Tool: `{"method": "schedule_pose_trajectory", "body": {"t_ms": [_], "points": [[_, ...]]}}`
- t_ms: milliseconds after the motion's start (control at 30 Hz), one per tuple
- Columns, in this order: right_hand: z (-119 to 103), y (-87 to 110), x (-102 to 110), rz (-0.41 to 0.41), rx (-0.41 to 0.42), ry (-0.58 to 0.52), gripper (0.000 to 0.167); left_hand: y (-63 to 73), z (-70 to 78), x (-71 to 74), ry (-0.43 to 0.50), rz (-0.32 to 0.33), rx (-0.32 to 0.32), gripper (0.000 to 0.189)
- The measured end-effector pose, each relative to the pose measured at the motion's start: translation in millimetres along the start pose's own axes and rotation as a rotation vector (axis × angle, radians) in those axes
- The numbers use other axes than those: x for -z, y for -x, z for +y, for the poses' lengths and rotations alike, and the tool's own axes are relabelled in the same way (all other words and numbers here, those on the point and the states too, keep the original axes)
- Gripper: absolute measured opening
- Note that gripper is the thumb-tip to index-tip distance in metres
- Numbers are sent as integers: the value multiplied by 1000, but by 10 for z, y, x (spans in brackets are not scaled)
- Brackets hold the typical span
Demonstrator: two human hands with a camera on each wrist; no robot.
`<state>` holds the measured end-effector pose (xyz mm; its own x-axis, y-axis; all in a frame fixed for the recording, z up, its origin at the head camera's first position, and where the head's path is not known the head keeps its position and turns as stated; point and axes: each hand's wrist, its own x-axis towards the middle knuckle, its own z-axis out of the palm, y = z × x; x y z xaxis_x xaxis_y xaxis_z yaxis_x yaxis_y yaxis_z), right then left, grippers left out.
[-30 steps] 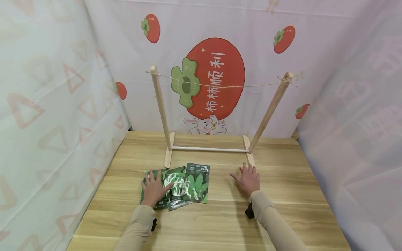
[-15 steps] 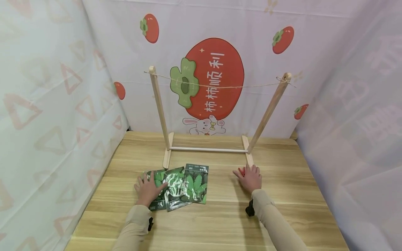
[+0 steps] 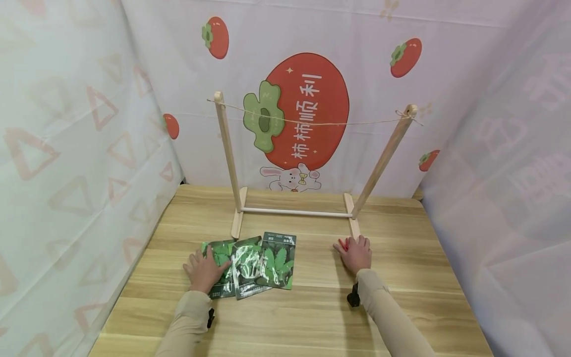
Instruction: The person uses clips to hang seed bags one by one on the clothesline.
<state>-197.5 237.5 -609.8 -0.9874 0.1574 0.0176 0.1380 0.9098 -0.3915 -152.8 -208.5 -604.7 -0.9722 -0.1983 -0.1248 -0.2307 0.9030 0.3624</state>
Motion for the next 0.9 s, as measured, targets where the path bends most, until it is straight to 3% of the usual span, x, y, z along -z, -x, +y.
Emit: {"method": "schedule_pose_trajectory", "body": {"t_ms": [267, 667, 900], "points": [[6, -47, -51, 47, -24, 4, 44, -12, 6, -12, -7, 77, 2, 89], [28, -75, -127, 91, -44, -15, 40, 6, 54, 86, 30, 56, 133, 90], [16, -58, -104, 97, -40, -37, 42, -49, -28, 71, 165, 105, 188, 83]]}}
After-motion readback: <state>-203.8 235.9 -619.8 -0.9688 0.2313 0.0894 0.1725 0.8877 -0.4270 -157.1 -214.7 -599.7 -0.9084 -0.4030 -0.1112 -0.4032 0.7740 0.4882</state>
